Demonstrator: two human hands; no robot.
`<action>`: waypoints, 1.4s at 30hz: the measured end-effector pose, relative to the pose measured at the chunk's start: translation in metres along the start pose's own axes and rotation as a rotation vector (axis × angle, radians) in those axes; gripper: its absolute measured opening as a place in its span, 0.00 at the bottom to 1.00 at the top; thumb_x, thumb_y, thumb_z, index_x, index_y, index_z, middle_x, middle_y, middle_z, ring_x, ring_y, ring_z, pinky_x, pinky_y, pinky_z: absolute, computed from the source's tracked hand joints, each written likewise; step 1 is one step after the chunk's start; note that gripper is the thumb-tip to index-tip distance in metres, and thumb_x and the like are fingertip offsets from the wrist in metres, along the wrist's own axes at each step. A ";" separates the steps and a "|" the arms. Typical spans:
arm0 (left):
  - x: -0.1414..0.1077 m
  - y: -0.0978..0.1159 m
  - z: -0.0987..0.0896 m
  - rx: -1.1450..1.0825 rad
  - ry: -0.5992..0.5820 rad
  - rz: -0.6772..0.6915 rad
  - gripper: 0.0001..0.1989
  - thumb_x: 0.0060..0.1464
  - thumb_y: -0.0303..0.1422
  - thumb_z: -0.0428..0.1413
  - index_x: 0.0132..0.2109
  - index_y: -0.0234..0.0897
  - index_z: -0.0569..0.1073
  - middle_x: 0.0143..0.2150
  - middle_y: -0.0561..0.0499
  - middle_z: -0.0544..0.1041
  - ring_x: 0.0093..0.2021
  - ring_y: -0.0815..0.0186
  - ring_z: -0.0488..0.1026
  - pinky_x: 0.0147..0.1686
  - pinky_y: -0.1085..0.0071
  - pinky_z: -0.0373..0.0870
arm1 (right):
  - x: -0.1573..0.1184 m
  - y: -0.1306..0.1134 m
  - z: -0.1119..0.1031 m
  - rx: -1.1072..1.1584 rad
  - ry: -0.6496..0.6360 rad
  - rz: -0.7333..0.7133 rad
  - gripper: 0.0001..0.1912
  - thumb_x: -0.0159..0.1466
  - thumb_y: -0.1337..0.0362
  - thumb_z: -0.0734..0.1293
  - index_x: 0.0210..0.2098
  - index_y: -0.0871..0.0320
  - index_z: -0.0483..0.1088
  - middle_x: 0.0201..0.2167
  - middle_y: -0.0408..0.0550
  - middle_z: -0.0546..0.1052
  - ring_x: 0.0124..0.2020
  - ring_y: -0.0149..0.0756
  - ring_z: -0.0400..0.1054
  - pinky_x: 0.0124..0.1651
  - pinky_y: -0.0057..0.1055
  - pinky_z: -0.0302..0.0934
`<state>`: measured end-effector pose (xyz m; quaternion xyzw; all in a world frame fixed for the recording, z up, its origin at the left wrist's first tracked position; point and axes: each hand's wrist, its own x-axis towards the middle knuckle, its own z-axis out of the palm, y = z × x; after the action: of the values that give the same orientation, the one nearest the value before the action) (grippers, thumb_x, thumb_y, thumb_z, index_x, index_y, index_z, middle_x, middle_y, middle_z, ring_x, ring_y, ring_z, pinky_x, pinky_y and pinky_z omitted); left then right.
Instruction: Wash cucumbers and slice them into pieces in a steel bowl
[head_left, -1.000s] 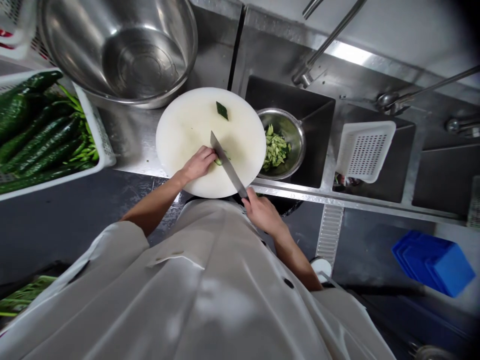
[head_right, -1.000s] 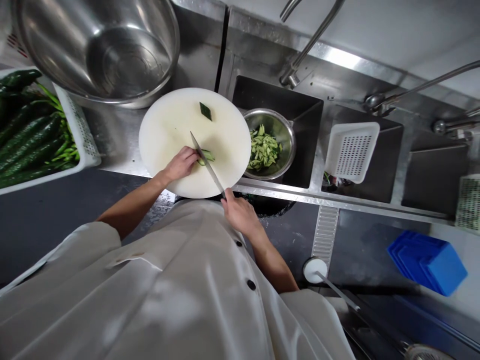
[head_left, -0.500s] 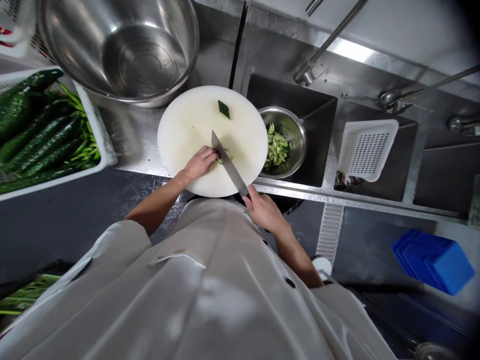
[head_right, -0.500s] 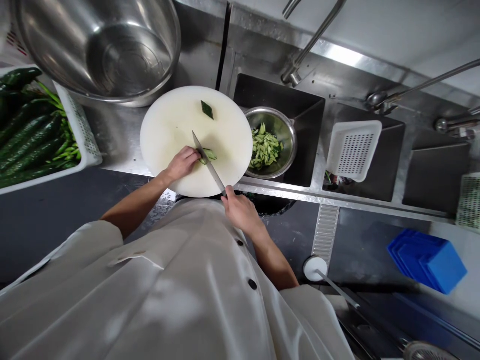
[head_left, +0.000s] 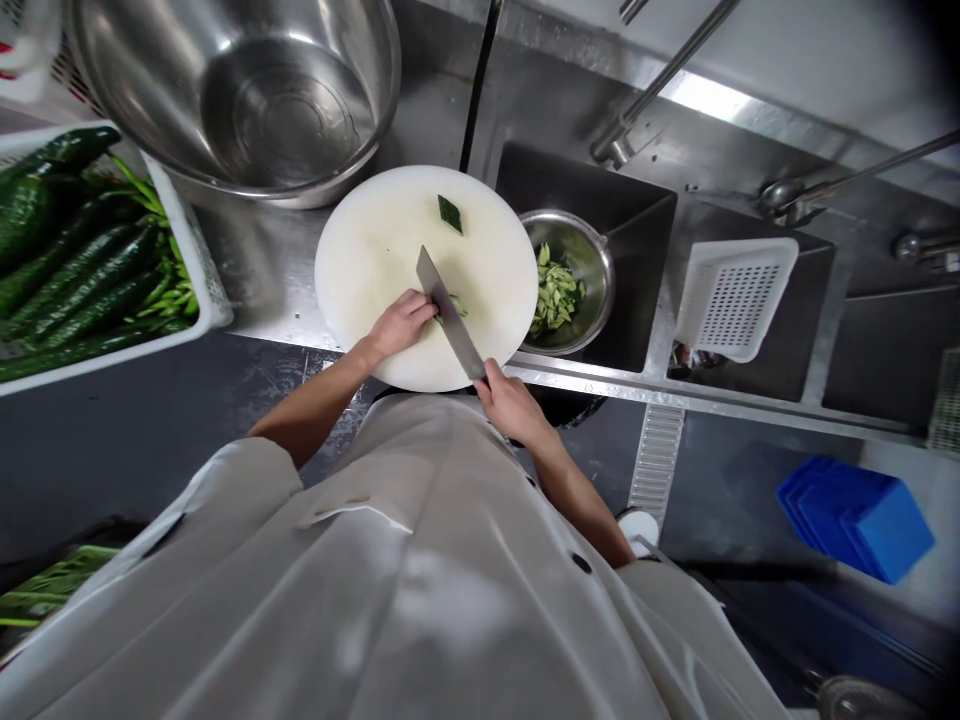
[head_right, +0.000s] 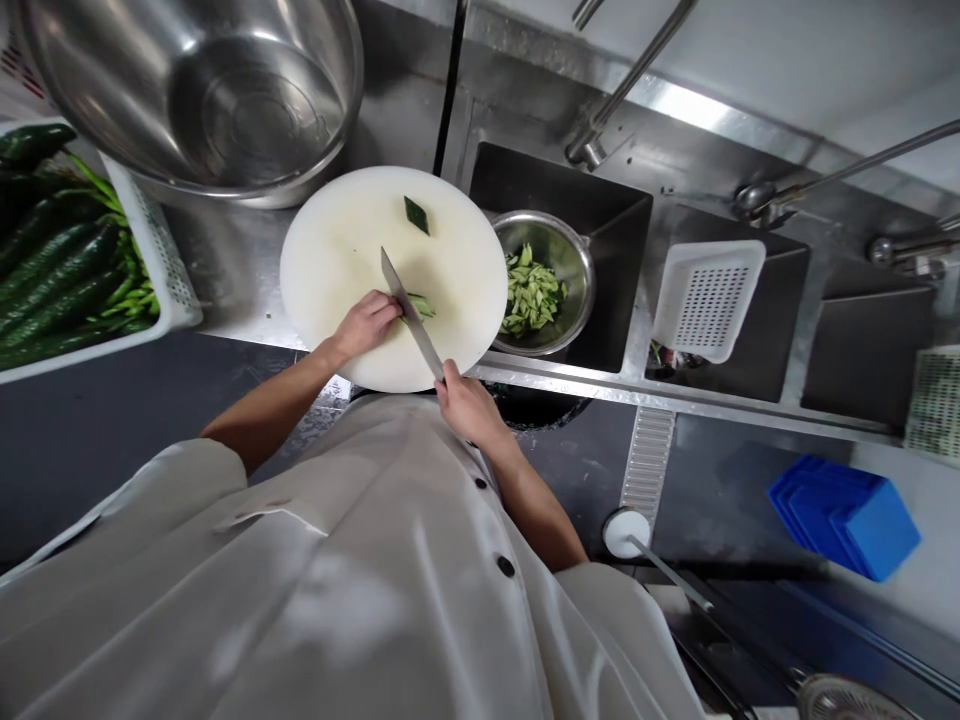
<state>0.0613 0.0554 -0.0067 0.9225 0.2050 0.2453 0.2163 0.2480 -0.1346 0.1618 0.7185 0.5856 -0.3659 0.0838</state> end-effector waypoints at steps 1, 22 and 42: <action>0.000 0.001 0.001 0.016 0.004 0.010 0.17 0.74 0.30 0.42 0.46 0.37 0.75 0.42 0.43 0.78 0.47 0.59 0.74 0.49 0.56 0.77 | 0.009 -0.003 0.003 0.005 0.011 0.001 0.20 0.78 0.59 0.54 0.64 0.62 0.61 0.43 0.59 0.82 0.45 0.52 0.76 0.41 0.34 0.58; 0.187 -0.084 -0.025 0.280 -0.487 -0.191 0.19 0.60 0.32 0.55 0.56 0.36 0.77 0.55 0.42 0.75 0.62 0.47 0.65 0.63 0.49 0.63 | 0.015 0.061 0.042 0.638 0.226 0.103 0.13 0.72 0.53 0.57 0.49 0.52 0.65 0.21 0.38 0.70 0.22 0.39 0.69 0.32 0.32 0.63; 0.036 0.014 -0.045 -0.327 -0.376 -0.569 0.10 0.63 0.41 0.57 0.42 0.40 0.76 0.35 0.50 0.78 0.34 0.62 0.76 0.39 0.68 0.72 | -0.021 0.071 0.036 0.349 0.195 -0.050 0.15 0.72 0.53 0.57 0.50 0.52 0.68 0.30 0.48 0.78 0.35 0.48 0.75 0.41 0.37 0.63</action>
<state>0.0694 0.0745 0.0486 0.8110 0.3678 0.0314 0.4538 0.2955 -0.1917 0.1268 0.7393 0.5364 -0.3924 -0.1084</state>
